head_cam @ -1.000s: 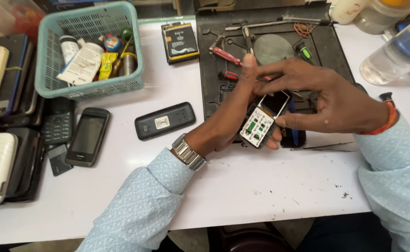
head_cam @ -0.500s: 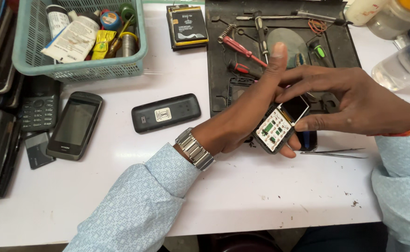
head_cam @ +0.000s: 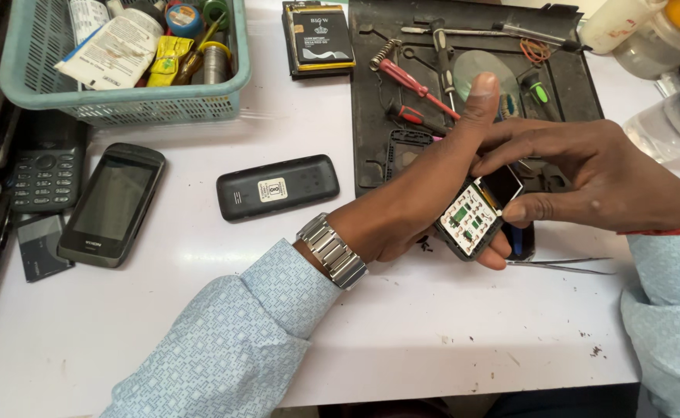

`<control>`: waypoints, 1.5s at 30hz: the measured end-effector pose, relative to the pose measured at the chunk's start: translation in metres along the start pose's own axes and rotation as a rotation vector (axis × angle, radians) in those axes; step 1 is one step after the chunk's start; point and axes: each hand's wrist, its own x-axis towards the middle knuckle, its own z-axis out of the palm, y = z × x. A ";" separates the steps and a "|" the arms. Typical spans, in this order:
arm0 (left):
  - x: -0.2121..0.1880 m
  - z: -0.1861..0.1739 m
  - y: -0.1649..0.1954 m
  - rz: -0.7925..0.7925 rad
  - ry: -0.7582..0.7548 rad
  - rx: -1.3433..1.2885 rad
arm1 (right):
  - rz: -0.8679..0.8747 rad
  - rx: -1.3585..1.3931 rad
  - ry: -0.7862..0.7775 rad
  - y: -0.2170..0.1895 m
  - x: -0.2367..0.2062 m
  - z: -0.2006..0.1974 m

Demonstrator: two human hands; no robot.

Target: The person disassembles a mobile phone using a blue plastic pry tool, removes the screen and internal components, and cleans the circuit board with a spray bottle and brush. The person handles the phone casing, screen, and circuit board throughout the process.

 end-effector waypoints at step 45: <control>0.008 -0.005 -0.001 -0.059 0.018 -0.201 | 0.068 0.212 -0.079 0.023 -0.004 -0.004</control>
